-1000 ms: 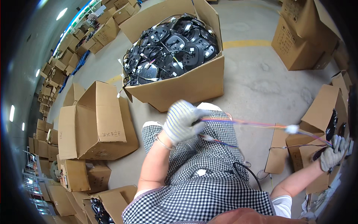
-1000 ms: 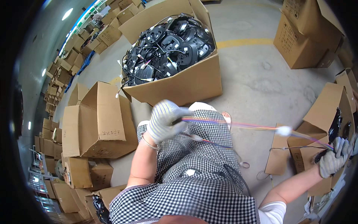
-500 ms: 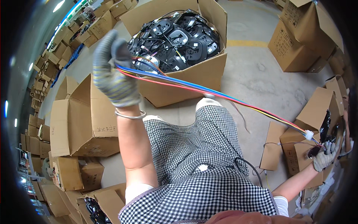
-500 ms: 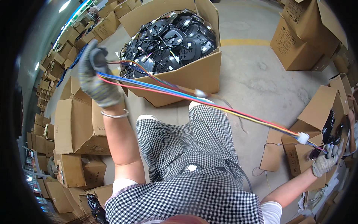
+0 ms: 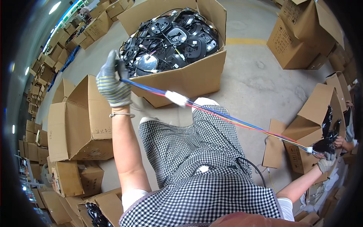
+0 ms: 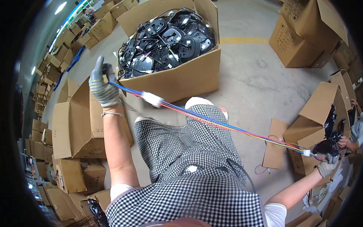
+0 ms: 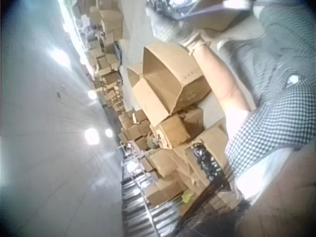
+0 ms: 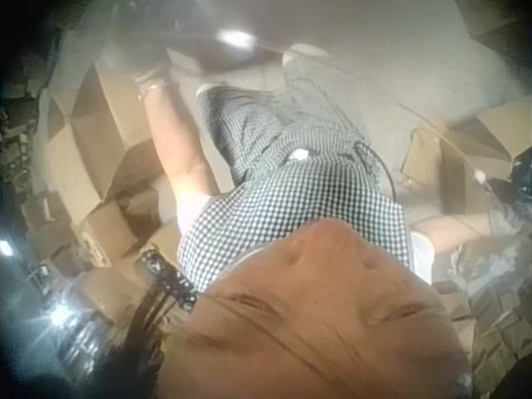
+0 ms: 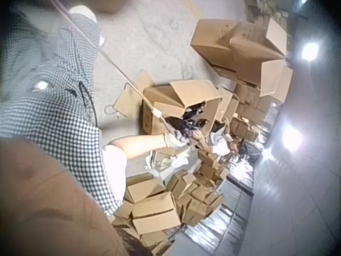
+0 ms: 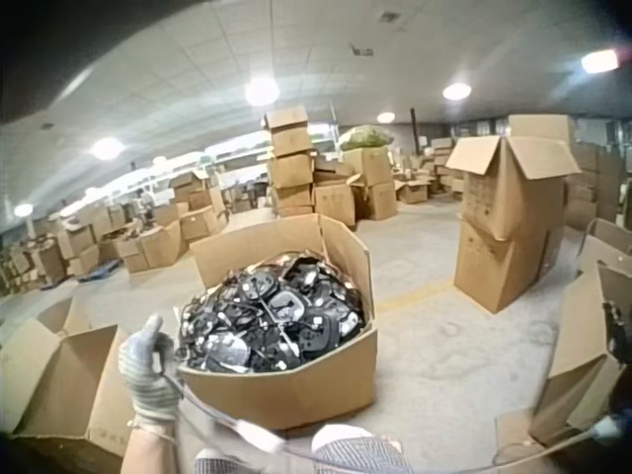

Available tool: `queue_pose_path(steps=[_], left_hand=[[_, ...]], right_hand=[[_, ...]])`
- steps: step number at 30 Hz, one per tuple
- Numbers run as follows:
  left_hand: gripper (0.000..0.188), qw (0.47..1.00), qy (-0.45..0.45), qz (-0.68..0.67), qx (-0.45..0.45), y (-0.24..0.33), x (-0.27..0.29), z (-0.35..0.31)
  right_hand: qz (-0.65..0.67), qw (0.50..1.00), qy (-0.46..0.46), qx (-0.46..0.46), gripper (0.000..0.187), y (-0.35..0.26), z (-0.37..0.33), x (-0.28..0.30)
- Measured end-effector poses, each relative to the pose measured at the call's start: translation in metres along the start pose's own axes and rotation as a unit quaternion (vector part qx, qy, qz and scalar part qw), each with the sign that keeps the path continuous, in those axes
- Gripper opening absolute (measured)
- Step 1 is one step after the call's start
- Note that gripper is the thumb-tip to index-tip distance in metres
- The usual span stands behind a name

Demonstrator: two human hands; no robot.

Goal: The person inspects digital instrument clusters and wiring harnesses in a manufacturing warehouse while wearing gloves.

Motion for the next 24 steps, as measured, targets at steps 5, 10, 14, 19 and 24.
queue_pose_path(steps=[5, 10, 14, 19, 24], left_hand=[[0.026, 0.945, 0.107, -0.091, 0.296, -0.117, 0.047, -0.079], [0.028, 0.89, 0.08, -0.178, 0.411, -0.101, 0.01, -0.132], [0.027, 0.918, -0.302, -0.042, 0.255, 0.044, -0.095, -0.093], [0.046, 0.871, -0.481, -0.049, 0.09, 0.17, -0.16, -0.107], [0.051, 0.898, -0.378, -0.18, 0.135, 0.169, -0.123, -0.107]], right_hand=[[-0.427, 0.861, 0.104, -0.258, 0.037, 0.124, -0.195, 0.012], [-0.281, 0.874, 0.031, -0.396, 0.044, 0.14, -0.266, -0.121], [-0.233, 0.872, -0.218, -0.371, 0.056, 0.023, -0.253, -0.443], [0.012, 0.852, -0.507, -0.127, 0.075, -0.241, -0.281, -0.73], [0.119, 0.686, -0.663, -0.277, 0.063, -0.276, -0.3, -0.76]])
Point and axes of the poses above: each hand's wrist, its own z-axis towards the middle knuckle, its own x-axis out of the back of the hand, y = z × x, the point moved 8 cm from there along z, towards the middle knuckle, and after that the axes turned 15 degrees about -z, right-handed, at the moved point
